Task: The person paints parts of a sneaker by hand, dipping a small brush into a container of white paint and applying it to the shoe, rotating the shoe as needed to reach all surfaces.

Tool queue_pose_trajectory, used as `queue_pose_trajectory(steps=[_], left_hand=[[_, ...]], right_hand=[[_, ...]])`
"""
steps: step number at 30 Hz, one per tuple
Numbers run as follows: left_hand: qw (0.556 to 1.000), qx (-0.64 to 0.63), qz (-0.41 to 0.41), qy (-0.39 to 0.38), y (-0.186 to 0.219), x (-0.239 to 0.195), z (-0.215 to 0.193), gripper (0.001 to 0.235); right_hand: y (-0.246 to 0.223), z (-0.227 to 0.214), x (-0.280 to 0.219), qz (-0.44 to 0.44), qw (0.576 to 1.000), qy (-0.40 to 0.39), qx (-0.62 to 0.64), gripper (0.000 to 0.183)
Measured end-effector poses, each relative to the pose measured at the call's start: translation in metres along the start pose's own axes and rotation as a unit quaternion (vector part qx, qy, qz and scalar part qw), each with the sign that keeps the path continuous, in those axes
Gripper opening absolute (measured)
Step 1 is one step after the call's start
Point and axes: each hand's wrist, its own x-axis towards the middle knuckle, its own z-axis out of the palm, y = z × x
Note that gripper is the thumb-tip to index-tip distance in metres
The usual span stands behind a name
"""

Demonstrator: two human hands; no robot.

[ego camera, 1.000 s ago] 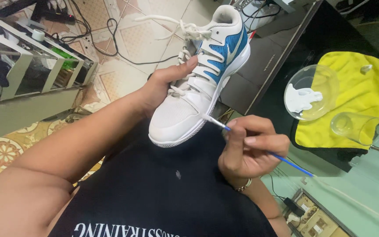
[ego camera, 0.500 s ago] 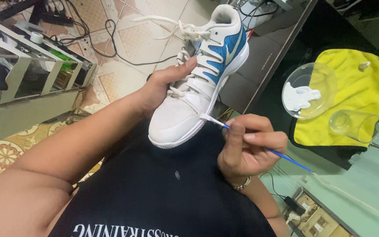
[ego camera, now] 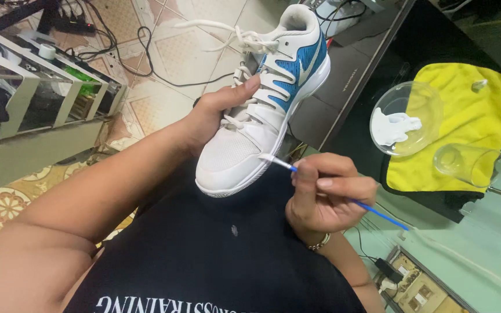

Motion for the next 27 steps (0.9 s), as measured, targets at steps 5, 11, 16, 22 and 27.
queue_pose_trajectory(steps=[5, 11, 16, 22, 27], left_hand=[[1.000, 0.005, -0.001, 0.013, 0.001, -0.001, 0.003, 0.051], [1.000, -0.026, -0.003, 0.007, -0.002, 0.001, 0.001, 0.048], [0.999, -0.032, -0.006, -0.013, -0.004, 0.001, -0.001, 0.049], [0.994, -0.033, -0.025, 0.099, -0.009, 0.002, -0.010, 0.057], [0.994, -0.058, 0.046, 0.082, 0.005, -0.010, -0.002, 0.061]], right_hand=[[0.001, -0.003, 0.002, 0.009, 1.000, 0.005, -0.015, 0.033], [0.002, -0.001, 0.001, 0.005, 1.000, 0.011, -0.017, 0.032], [0.001, -0.005, 0.001, -0.006, 1.000, 0.020, 0.019, 0.033], [0.024, -0.029, 0.008, 0.014, 0.993, 0.121, -0.001, 0.031], [0.076, -0.106, 0.021, -0.044, 0.950, 0.302, -0.060, 0.025]])
